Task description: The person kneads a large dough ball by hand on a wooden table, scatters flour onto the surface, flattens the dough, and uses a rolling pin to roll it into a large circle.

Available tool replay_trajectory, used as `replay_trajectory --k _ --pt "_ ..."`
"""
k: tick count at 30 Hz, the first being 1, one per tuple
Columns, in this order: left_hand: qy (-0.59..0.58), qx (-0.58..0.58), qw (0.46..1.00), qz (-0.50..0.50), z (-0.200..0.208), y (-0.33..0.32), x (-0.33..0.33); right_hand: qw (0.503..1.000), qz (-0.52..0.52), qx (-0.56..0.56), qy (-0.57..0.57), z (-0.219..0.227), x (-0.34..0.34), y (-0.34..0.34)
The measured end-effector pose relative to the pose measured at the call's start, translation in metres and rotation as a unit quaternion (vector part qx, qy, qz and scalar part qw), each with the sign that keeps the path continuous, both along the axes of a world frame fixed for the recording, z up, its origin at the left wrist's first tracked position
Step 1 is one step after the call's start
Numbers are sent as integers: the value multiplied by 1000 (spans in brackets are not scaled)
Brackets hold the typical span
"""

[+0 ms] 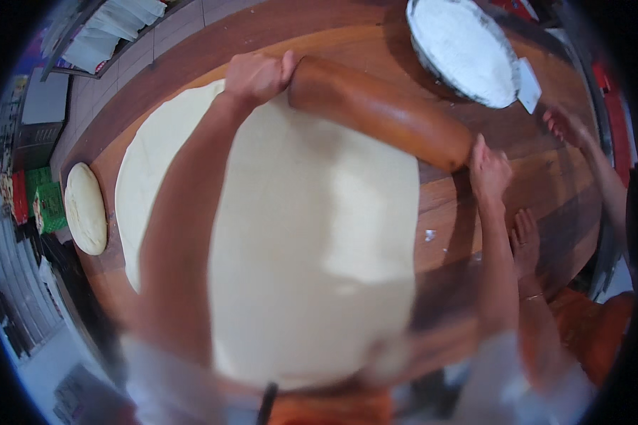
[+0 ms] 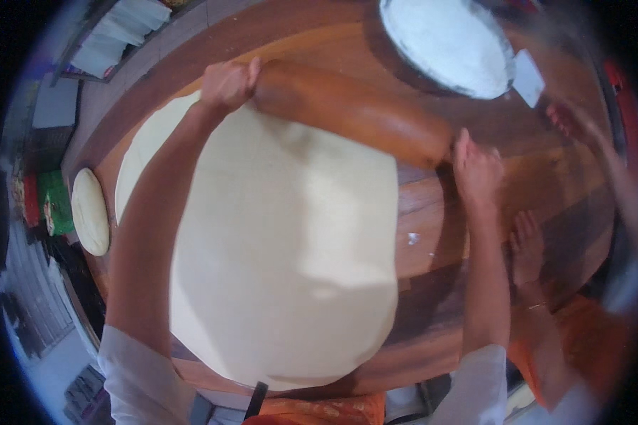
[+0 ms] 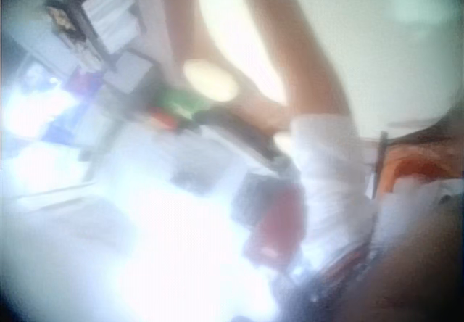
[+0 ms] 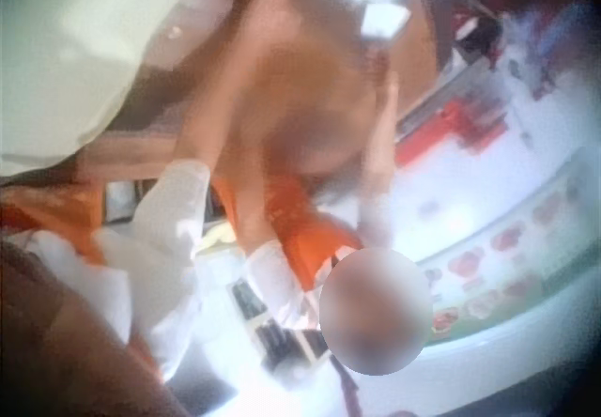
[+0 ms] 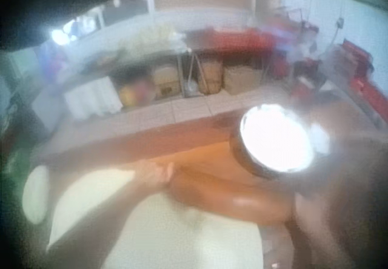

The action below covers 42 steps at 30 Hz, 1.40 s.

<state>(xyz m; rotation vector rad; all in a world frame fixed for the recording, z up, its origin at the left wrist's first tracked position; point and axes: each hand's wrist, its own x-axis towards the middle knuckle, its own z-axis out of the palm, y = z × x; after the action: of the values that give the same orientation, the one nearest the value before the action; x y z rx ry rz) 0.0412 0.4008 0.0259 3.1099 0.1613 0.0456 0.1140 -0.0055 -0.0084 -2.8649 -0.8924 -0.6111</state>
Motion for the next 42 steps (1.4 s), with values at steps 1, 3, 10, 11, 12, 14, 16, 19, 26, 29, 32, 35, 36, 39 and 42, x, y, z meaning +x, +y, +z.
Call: replay_trajectory --k 1,3,10,11,12,14,16,19,26,29,32,35,36,39,42 --pt "-21 -7 1000 20 1 3 5 1000 -1 11 7 2 3 5" --pt "-74 -16 997 20 0 -2 -7 999 -18 34 28 6 4 11" --pt "57 -102 986 -118 41 -76 -288 979 0 60 194 106 -233 -53" --pt "129 -172 967 -140 38 -85 -321 973 -22 55 221 102 -265 -66" --pt "163 -209 959 -96 39 -93 -353 965 -36 64 251 95 -296 -75" --pt "256 -166 944 -126 31 -96 -366 954 -60 75 284 82 -343 -86" --pt "246 -152 947 -139 17 -100 -362 949 -74 81 296 69 -373 -97" --pt "118 -172 960 -187 5 -106 -289 949 -93 67 293 64 -372 -110" --pt "-130 -124 952 -248 -24 -116 -117 966 -115 42 228 50 -239 -121" --pt "-157 -92 962 -204 -20 -123 -53 961 -175 3 213 17 -161 -141" --pt "21 -32 991 -129 3 -133 5 962 -184 -111 165 9 -105 -140" --pt "54 -35 994 -83 15 -139 9 979 -145 -131 60 62 -91 -105" --pt "49 -21 995 -83 17 -128 -8 980 -144 -122 54 73 -88 -92" --pt "9 2 998 -62 30 -87 -90 995 8 -74 59 79 -95 -72" --pt "-78 -11 994 72 33 -47 -174 982 149 25 115 66 -77 -14"
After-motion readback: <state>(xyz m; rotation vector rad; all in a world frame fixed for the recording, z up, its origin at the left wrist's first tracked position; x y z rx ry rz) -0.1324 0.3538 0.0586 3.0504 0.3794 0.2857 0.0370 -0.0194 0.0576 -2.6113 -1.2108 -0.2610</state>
